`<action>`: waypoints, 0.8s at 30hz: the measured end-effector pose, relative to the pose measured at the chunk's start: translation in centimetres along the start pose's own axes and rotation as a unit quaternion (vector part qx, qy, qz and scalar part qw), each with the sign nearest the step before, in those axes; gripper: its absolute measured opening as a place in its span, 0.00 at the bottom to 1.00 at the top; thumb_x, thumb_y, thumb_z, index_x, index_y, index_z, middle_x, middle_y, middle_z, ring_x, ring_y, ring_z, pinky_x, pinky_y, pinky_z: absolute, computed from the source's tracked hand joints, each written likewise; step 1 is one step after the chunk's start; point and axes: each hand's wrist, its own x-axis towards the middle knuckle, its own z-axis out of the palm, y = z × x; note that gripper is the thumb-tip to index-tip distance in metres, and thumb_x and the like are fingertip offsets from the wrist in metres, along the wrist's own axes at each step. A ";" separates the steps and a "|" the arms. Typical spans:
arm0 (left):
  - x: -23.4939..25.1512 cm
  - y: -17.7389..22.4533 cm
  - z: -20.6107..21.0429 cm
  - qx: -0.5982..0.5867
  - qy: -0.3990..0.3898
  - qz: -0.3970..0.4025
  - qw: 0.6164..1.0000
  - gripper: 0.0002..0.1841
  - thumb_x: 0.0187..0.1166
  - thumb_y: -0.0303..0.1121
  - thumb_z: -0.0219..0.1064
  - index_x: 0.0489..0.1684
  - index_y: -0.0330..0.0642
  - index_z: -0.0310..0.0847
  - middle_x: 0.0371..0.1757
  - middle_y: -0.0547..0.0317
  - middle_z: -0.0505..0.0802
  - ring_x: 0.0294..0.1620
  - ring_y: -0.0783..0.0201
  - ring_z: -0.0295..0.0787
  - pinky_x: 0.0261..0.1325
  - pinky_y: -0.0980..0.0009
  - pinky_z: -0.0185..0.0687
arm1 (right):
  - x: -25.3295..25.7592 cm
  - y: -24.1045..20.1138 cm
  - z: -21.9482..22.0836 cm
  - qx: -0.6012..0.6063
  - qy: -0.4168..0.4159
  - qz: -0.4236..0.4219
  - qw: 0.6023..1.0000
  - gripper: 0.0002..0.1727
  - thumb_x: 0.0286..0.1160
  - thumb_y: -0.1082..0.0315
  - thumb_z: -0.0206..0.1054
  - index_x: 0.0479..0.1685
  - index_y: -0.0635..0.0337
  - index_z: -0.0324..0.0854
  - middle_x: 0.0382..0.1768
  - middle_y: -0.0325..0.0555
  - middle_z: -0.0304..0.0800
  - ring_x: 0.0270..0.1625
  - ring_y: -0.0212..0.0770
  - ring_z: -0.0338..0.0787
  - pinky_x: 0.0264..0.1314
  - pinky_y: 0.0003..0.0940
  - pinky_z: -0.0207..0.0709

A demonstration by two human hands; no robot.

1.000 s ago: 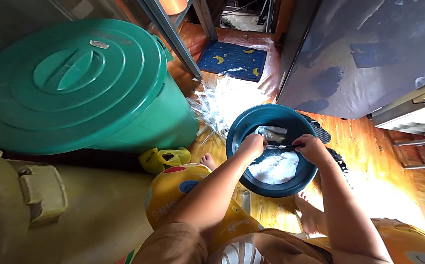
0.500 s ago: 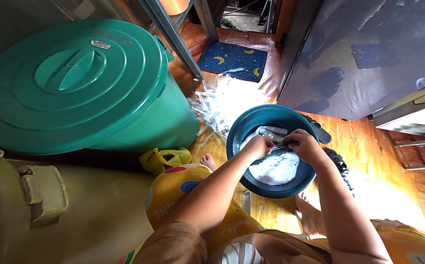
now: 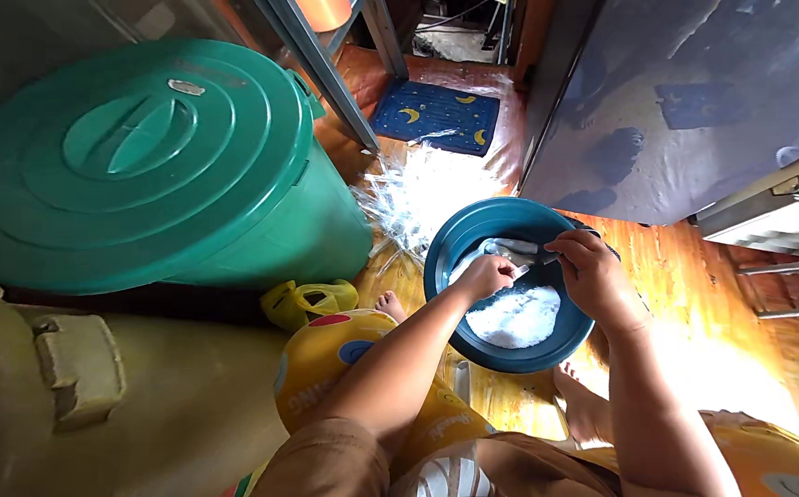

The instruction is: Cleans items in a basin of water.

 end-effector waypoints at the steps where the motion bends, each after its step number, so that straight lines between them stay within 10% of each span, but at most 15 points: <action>1: 0.0 0.3 0.0 0.005 -0.002 -0.016 1.000 0.11 0.83 0.29 0.67 0.58 0.37 0.88 0.51 0.49 0.95 0.50 0.61 0.93 0.62 0.60 0.86 | -0.3 0.5 0.2 -0.010 -0.030 0.029 0.999 0.14 0.74 0.83 0.62 0.48 0.64 0.91 0.53 0.56 0.91 0.60 0.55 0.90 0.65 0.53 0.84; 6: 0.1 0.7 0.1 -0.026 0.008 -0.030 0.999 0.15 0.83 0.31 0.69 0.64 0.37 0.86 0.55 0.50 0.94 0.53 0.61 0.92 0.65 0.59 0.85 | -2.3 4.3 3.9 -0.042 -0.299 0.195 0.933 0.14 0.80 0.80 0.58 0.54 0.67 0.88 0.61 0.61 0.88 0.66 0.59 0.88 0.71 0.58 0.79; 12: -0.1 1.3 -0.1 -0.052 0.033 -0.015 0.998 0.12 0.83 0.30 0.68 0.60 0.37 0.87 0.53 0.52 0.95 0.51 0.64 0.93 0.62 0.64 0.87 | -3.6 5.3 6.1 -0.068 -0.484 0.196 0.850 0.12 0.75 0.69 0.69 0.49 0.68 0.89 0.59 0.66 0.88 0.68 0.65 0.85 0.71 0.65 0.74; 18: -0.1 1.5 0.1 -0.017 0.047 0.004 0.999 0.13 0.83 0.33 0.70 0.61 0.39 0.88 0.55 0.52 0.95 0.56 0.62 0.93 0.69 0.59 0.84 | -2.4 4.0 5.2 0.156 -0.191 0.273 0.930 0.24 0.76 0.52 0.74 0.57 0.64 0.89 0.51 0.54 0.92 0.53 0.45 0.91 0.64 0.46 0.83; 24: -0.2 1.7 0.6 0.000 0.041 0.012 0.999 0.13 0.84 0.34 0.68 0.61 0.39 0.88 0.54 0.54 0.95 0.56 0.64 0.93 0.69 0.62 0.84 | -0.7 1.9 5.6 0.175 -0.018 0.265 0.948 0.10 0.75 0.64 0.74 0.41 0.63 0.91 0.39 0.48 0.92 0.40 0.36 0.89 0.50 0.36 0.84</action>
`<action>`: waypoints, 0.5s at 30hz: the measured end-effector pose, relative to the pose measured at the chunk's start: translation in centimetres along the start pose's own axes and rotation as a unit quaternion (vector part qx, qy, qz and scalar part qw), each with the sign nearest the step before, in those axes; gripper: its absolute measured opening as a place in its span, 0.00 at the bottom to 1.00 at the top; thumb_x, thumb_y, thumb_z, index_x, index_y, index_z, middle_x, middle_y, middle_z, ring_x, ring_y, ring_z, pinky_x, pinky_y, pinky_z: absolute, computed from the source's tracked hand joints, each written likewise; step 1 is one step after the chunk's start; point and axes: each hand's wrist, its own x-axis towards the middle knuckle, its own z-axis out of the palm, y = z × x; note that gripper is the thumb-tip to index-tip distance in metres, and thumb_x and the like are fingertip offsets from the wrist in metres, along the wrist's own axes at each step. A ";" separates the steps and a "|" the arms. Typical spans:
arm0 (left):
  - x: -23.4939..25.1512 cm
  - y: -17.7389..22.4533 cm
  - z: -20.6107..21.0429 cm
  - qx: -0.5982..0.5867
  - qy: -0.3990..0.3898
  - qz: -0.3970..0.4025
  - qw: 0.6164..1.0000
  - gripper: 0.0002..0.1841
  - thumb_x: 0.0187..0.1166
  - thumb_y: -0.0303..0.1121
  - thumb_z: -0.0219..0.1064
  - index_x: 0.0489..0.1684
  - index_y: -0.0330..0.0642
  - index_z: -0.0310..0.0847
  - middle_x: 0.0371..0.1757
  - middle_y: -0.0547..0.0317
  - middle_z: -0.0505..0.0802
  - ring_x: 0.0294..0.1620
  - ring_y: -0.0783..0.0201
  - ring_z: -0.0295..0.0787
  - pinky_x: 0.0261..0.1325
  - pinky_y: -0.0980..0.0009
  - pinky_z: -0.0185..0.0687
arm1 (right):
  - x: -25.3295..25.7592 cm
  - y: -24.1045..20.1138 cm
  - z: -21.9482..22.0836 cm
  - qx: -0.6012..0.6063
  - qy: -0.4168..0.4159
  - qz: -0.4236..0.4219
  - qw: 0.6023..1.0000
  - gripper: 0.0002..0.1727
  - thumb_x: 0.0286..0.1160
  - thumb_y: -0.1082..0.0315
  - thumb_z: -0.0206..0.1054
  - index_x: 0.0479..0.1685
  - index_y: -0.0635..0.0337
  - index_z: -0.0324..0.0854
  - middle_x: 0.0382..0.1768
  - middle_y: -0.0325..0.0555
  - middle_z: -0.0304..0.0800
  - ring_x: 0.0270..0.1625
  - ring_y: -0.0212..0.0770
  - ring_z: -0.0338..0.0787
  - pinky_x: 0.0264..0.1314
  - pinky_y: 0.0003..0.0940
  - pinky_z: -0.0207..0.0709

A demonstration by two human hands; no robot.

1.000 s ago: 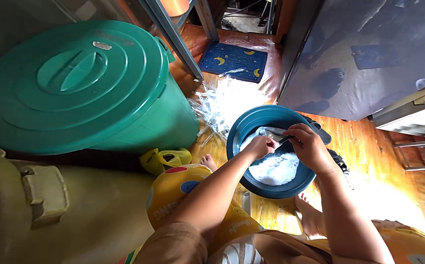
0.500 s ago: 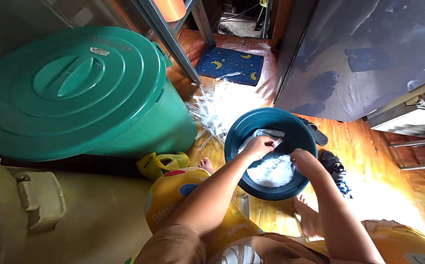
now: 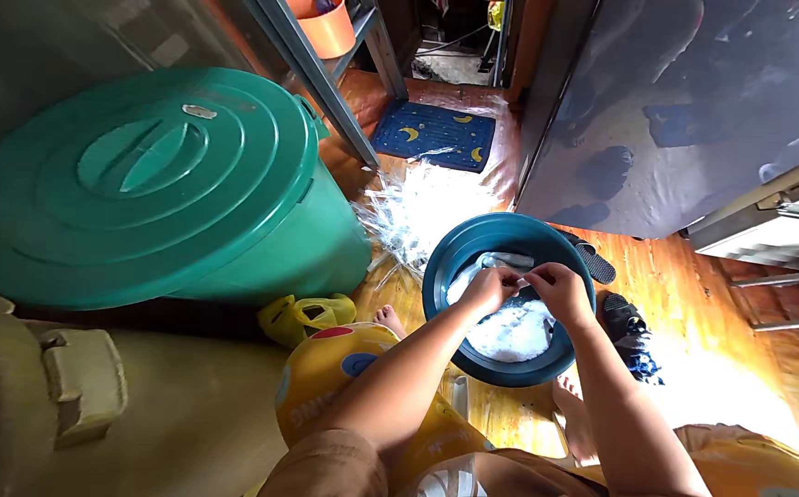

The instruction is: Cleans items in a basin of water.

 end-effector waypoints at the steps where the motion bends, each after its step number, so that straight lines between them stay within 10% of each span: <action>1: 0.0 0.0 0.0 -0.007 0.001 -0.003 1.000 0.13 0.84 0.34 0.67 0.61 0.39 0.88 0.54 0.54 0.95 0.55 0.65 0.93 0.69 0.62 0.84 | 0.0 -0.3 0.0 0.006 0.024 -0.006 1.000 0.08 0.76 0.66 0.74 0.40 0.62 0.92 0.38 0.47 0.92 0.40 0.35 0.89 0.49 0.35 0.84; 7: 0.1 0.1 -0.1 -0.041 0.025 -0.022 0.999 0.13 0.83 0.33 0.68 0.60 0.40 0.89 0.51 0.56 0.96 0.53 0.66 0.93 0.66 0.63 0.84 | -0.1 -0.5 -0.9 0.007 0.112 0.005 0.994 0.17 0.85 0.58 0.65 0.32 0.62 0.85 0.24 0.40 0.84 0.23 0.31 0.80 0.32 0.32 0.77; 11: 0.1 0.2 0.1 -0.042 0.028 -0.014 0.999 0.14 0.83 0.34 0.69 0.61 0.40 0.89 0.53 0.55 0.96 0.54 0.66 0.93 0.68 0.64 0.84 | -0.2 0.4 -0.1 0.048 0.090 0.031 0.994 0.11 0.82 0.65 0.66 0.48 0.65 0.85 0.34 0.44 0.88 0.29 0.32 0.85 0.37 0.31 0.82; 15: 0.3 -0.1 0.5 -0.019 0.022 0.017 0.999 0.14 0.84 0.35 0.68 0.61 0.40 0.89 0.55 0.54 0.96 0.58 0.64 0.92 0.72 0.61 0.83 | -0.3 0.2 0.8 0.019 0.064 0.043 0.997 0.15 0.76 0.58 0.74 0.42 0.64 0.88 0.34 0.45 0.89 0.36 0.33 0.86 0.45 0.33 0.81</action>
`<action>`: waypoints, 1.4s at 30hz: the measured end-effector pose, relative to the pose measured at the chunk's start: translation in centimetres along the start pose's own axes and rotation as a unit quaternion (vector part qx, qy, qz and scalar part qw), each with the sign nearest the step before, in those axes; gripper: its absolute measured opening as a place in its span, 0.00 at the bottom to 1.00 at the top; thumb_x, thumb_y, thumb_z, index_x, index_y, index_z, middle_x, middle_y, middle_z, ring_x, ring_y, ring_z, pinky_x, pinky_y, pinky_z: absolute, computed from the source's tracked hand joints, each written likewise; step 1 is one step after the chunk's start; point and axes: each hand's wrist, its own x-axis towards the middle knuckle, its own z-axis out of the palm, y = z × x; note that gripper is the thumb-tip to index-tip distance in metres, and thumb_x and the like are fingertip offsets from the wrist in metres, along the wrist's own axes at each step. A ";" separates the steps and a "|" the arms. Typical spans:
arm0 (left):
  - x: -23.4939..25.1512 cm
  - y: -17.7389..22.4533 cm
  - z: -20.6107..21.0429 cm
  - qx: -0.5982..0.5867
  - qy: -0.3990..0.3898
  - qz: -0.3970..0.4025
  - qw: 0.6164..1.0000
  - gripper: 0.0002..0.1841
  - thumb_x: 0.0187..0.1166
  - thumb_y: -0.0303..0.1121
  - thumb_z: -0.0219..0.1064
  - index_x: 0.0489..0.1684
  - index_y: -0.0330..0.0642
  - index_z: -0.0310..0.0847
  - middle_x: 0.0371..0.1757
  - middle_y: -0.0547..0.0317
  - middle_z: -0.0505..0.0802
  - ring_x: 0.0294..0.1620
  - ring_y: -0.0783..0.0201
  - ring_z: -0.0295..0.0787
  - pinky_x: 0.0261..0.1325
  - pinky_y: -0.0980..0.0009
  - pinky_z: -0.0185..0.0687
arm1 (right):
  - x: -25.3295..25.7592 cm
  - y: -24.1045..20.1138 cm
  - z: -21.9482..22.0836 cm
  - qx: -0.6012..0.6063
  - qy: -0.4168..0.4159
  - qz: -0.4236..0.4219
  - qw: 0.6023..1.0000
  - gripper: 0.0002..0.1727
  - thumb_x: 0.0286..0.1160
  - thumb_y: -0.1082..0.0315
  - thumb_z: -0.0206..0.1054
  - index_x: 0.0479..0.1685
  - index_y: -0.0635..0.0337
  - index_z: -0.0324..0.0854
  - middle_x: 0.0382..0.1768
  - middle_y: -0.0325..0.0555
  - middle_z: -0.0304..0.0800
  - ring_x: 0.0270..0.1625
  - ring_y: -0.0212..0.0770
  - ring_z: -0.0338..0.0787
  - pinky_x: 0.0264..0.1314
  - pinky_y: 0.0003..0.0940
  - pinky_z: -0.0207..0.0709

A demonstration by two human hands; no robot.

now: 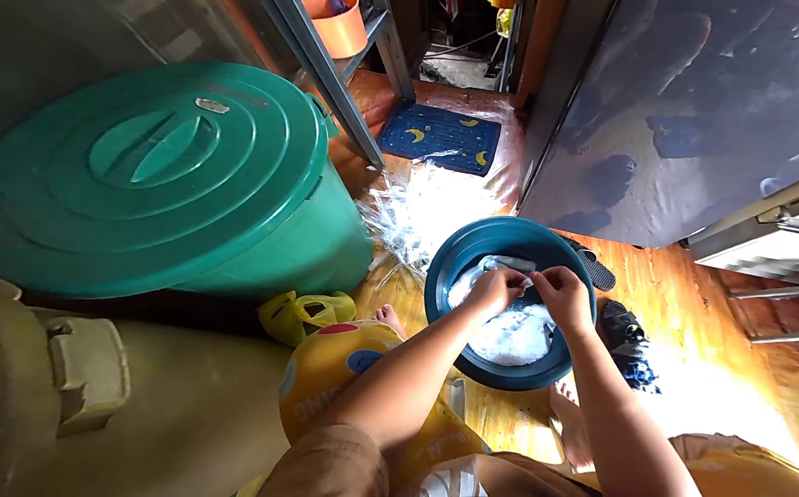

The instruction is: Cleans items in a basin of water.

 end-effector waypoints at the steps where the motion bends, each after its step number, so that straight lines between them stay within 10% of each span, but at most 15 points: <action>1: 0.0 -0.1 0.1 0.000 -0.004 0.005 1.000 0.14 0.84 0.35 0.68 0.61 0.41 0.89 0.55 0.54 0.95 0.58 0.64 0.92 0.71 0.61 0.83 | 0.0 -0.2 0.1 -0.012 0.001 -0.006 1.000 0.14 0.77 0.59 0.73 0.39 0.64 0.88 0.34 0.45 0.88 0.36 0.34 0.85 0.46 0.33 0.80; 8: -0.6 0.1 -0.1 0.030 -0.048 -0.021 0.998 0.15 0.83 0.32 0.66 0.62 0.35 0.87 0.54 0.47 0.95 0.58 0.56 0.91 0.71 0.54 0.81 | -0.3 -0.3 -0.9 -0.048 -0.002 -0.155 0.987 0.10 0.81 0.68 0.66 0.40 0.65 0.90 0.41 0.49 0.89 0.40 0.35 0.88 0.48 0.29 0.84; 15: -0.9 0.1 -0.2 0.174 -0.069 -0.039 0.981 0.30 0.73 0.41 0.79 0.77 0.48 0.81 0.80 0.38 0.79 0.83 0.39 0.71 0.84 0.39 0.65 | -0.2 0.1 -2.3 -0.070 -0.041 -0.187 0.979 0.10 0.81 0.68 0.66 0.44 0.63 0.91 0.48 0.52 0.89 0.51 0.41 0.89 0.56 0.35 0.86; 26: -0.2 -0.1 0.1 0.096 0.049 0.225 0.968 0.18 0.80 0.46 0.72 0.56 0.42 0.93 0.69 0.54 0.91 0.82 0.52 0.74 0.89 0.53 0.60 | -0.2 0.4 -1.6 -0.095 -0.063 -0.179 0.977 0.09 0.76 0.65 0.71 0.42 0.59 0.94 0.60 0.56 0.87 0.67 0.57 0.82 0.72 0.55 0.74; 42: -0.4 -0.3 0.0 0.147 -0.050 0.198 0.968 0.19 0.92 0.43 0.56 0.59 0.43 0.92 0.67 0.54 0.93 0.79 0.56 0.79 0.88 0.56 0.63 | -0.4 -0.8 -2.2 -0.031 -0.046 -0.173 0.983 0.09 0.81 0.70 0.65 0.39 0.66 0.88 0.66 0.54 0.85 0.67 0.48 0.86 0.69 0.43 0.82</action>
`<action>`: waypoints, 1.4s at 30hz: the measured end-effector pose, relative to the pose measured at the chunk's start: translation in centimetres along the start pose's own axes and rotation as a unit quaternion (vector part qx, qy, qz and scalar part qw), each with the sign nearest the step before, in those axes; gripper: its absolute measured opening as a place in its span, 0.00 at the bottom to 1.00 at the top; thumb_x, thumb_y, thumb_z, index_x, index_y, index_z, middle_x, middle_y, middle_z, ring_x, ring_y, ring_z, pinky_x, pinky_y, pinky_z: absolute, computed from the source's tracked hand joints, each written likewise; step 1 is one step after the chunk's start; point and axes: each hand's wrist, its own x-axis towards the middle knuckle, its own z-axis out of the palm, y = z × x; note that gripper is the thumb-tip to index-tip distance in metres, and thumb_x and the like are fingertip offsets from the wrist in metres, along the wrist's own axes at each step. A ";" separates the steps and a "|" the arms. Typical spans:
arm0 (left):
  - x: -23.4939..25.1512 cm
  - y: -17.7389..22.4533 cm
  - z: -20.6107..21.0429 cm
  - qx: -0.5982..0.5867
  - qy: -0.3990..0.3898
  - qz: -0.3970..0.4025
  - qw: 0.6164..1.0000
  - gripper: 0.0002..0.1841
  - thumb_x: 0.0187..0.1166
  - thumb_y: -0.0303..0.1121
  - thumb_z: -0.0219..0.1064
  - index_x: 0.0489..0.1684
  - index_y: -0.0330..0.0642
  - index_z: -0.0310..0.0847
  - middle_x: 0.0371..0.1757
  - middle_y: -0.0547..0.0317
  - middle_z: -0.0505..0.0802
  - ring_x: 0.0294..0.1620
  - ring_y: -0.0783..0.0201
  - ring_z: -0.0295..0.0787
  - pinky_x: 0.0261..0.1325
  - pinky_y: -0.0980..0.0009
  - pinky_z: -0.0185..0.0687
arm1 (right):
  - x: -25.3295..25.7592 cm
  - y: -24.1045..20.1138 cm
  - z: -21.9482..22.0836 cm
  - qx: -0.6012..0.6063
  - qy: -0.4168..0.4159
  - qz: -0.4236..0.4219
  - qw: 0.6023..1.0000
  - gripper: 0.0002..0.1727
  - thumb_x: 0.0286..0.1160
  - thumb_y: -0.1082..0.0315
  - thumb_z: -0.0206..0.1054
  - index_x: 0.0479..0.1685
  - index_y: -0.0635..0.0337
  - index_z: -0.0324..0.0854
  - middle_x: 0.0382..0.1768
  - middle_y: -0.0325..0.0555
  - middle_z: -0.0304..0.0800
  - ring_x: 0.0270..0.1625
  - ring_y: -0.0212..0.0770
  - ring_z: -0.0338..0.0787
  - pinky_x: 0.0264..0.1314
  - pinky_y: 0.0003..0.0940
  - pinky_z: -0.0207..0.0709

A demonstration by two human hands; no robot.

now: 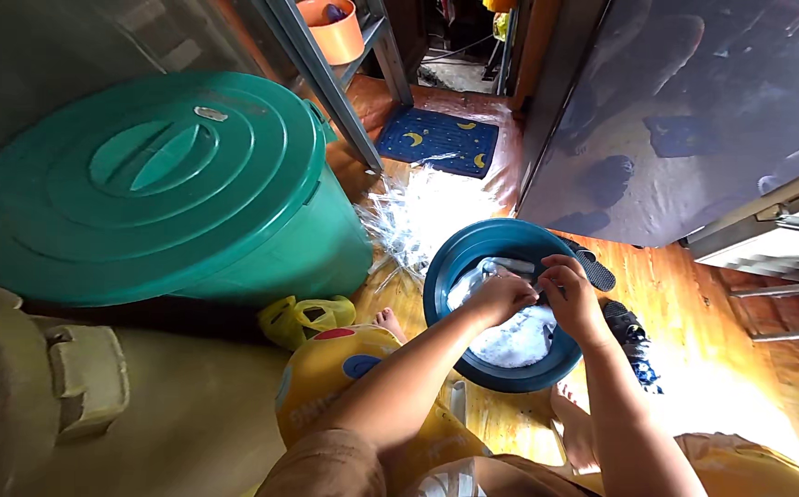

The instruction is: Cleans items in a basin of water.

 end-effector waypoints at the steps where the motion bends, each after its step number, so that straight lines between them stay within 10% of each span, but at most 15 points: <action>1: 0.0 0.0 0.0 -0.002 -0.011 -0.013 1.000 0.20 0.92 0.43 0.55 0.60 0.43 0.92 0.67 0.54 0.93 0.79 0.55 0.80 0.87 0.54 0.63 | 0.0 -0.3 -0.3 -0.004 0.009 -0.008 1.000 0.09 0.81 0.70 0.65 0.38 0.66 0.87 0.67 0.54 0.85 0.68 0.48 0.85 0.69 0.43 0.81; 17: 0.0 -1.4 0.5 0.044 -0.120 -0.046 0.991 0.19 0.92 0.40 0.56 0.58 0.37 0.92 0.70 0.52 0.91 0.81 0.56 0.79 0.89 0.54 0.60 | -0.3 -2.3 -2.9 0.020 0.054 -0.054 0.997 0.08 0.81 0.71 0.62 0.36 0.65 0.85 0.64 0.51 0.85 0.63 0.34 0.87 0.62 0.29 0.84; 22: -0.1 0.1 -0.4 -0.022 -0.055 -0.101 0.993 0.41 0.67 0.49 0.83 0.84 0.49 0.74 0.86 0.44 0.74 0.90 0.41 0.60 0.87 0.33 0.54 | -0.2 -2.1 -2.1 -0.031 0.032 -0.044 0.998 0.08 0.79 0.69 0.66 0.38 0.65 0.88 0.63 0.54 0.86 0.65 0.45 0.86 0.66 0.41 0.83; 29: 0.0 0.5 -0.3 -0.045 0.094 0.074 0.992 0.15 0.88 0.37 0.64 0.52 0.34 0.93 0.64 0.50 0.93 0.81 0.52 0.77 0.88 0.57 0.62 | -0.3 -0.6 0.5 -0.009 -0.019 0.003 1.000 0.10 0.79 0.69 0.66 0.39 0.67 0.88 0.63 0.56 0.86 0.66 0.49 0.86 0.68 0.44 0.82; 36: 0.0 -0.9 0.5 0.031 -0.033 -0.017 0.999 0.22 0.94 0.44 0.50 0.63 0.45 0.91 0.71 0.59 0.91 0.85 0.55 0.73 0.92 0.48 0.52 | 0.0 -1.6 -1.1 -0.002 0.054 -0.012 0.998 0.08 0.80 0.72 0.64 0.39 0.67 0.86 0.64 0.55 0.85 0.64 0.43 0.88 0.65 0.38 0.85; 42: -0.1 1.0 -0.5 -0.066 0.022 0.015 0.997 0.21 0.87 0.45 0.65 0.64 0.39 0.89 0.71 0.50 0.90 0.85 0.52 0.73 0.90 0.52 0.58 | -0.2 -1.0 -0.8 -0.011 -0.016 0.001 1.000 0.10 0.81 0.69 0.65 0.40 0.67 0.87 0.66 0.56 0.84 0.69 0.49 0.84 0.69 0.44 0.81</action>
